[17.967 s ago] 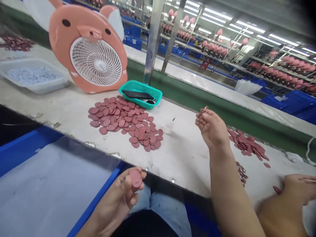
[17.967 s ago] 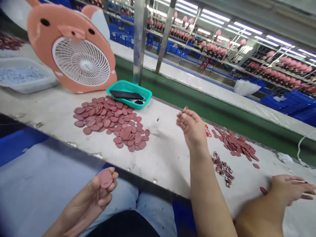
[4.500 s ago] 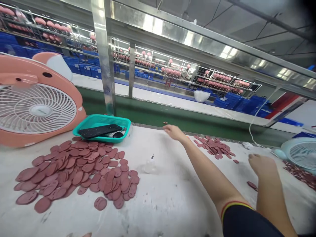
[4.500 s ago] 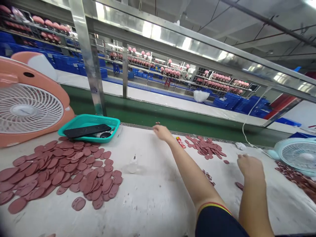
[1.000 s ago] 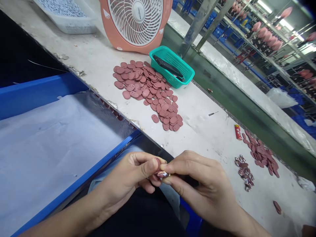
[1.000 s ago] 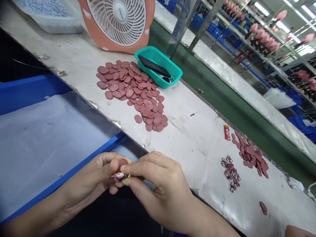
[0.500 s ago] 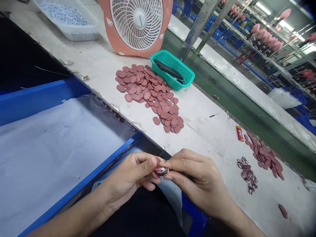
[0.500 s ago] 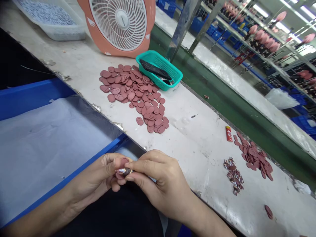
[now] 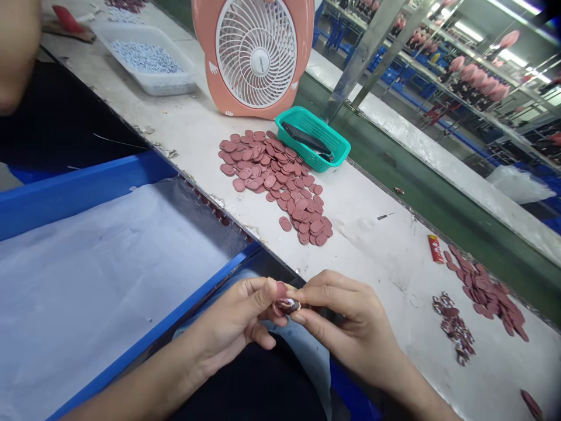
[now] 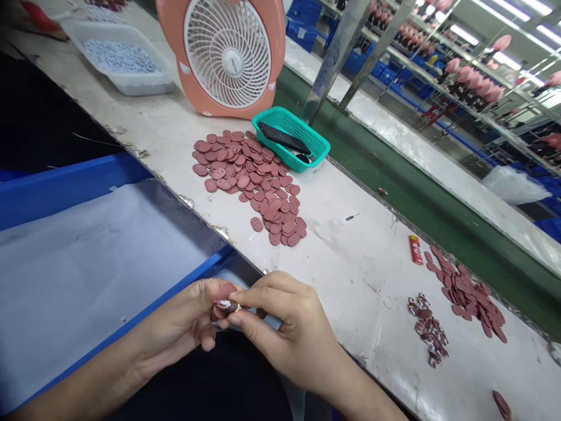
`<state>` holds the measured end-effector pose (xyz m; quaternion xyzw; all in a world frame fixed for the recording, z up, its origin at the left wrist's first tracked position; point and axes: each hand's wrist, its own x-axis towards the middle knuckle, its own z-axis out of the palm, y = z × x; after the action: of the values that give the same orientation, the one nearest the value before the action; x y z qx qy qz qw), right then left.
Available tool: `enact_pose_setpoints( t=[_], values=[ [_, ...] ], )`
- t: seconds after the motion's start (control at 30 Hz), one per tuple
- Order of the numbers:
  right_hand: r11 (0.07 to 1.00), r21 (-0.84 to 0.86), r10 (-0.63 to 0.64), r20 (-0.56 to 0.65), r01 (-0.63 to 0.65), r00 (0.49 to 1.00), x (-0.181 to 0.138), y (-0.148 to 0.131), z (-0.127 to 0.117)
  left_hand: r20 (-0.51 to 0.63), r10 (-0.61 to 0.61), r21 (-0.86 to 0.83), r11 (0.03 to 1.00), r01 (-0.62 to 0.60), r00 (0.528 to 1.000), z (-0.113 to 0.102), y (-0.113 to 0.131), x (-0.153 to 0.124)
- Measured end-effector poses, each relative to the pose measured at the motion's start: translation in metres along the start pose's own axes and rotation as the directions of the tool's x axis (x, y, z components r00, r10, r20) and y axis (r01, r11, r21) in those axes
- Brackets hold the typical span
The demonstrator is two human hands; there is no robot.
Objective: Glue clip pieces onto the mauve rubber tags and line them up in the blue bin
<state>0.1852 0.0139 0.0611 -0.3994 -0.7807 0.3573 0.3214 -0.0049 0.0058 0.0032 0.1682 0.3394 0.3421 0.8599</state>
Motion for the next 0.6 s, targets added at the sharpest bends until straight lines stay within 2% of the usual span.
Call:
enact_pose_setpoints(
  t=[0.1,0.17,0.23,0.3,0.37,0.43,0.6],
  values=[
    [0.997,-0.08,-0.03,-0.074,0.024,0.997,0.003,0.003,0.008,-0.023,0.004,-0.035,0.999,-0.005,1.0,-0.007,0.003,-0.002],
    [0.976,-0.211,-0.094,-0.173,0.056,0.981,0.005,0.009,0.019,-0.167,0.075,-0.035,0.996,-0.081,0.983,-0.011,0.002,-0.004],
    [0.917,-0.384,-0.221,-0.263,0.109,0.939,0.008,0.016,0.035,-0.343,0.19,0.024,0.981,-0.194,0.92,-0.014,-0.001,-0.006],
    [0.827,-0.535,-0.365,-0.28,0.171,0.888,0.01,0.024,0.052,-0.427,0.302,0.108,0.953,-0.283,0.853,-0.014,-0.004,-0.008],
    [0.749,-0.625,-0.456,-0.248,0.219,0.854,0.012,0.029,0.066,-0.431,0.378,0.17,0.926,-0.338,0.819,-0.014,-0.006,-0.007],
    [0.715,-0.656,-0.484,-0.215,0.242,0.848,0.013,0.034,0.075,-0.434,0.42,0.202,0.907,-0.369,0.797,-0.015,-0.005,-0.005],
    [0.722,-0.649,-0.473,-0.209,0.241,0.856,0.019,0.041,0.088,-0.461,0.426,0.236,0.904,-0.356,0.778,-0.019,-0.005,-0.001]
  ],
)
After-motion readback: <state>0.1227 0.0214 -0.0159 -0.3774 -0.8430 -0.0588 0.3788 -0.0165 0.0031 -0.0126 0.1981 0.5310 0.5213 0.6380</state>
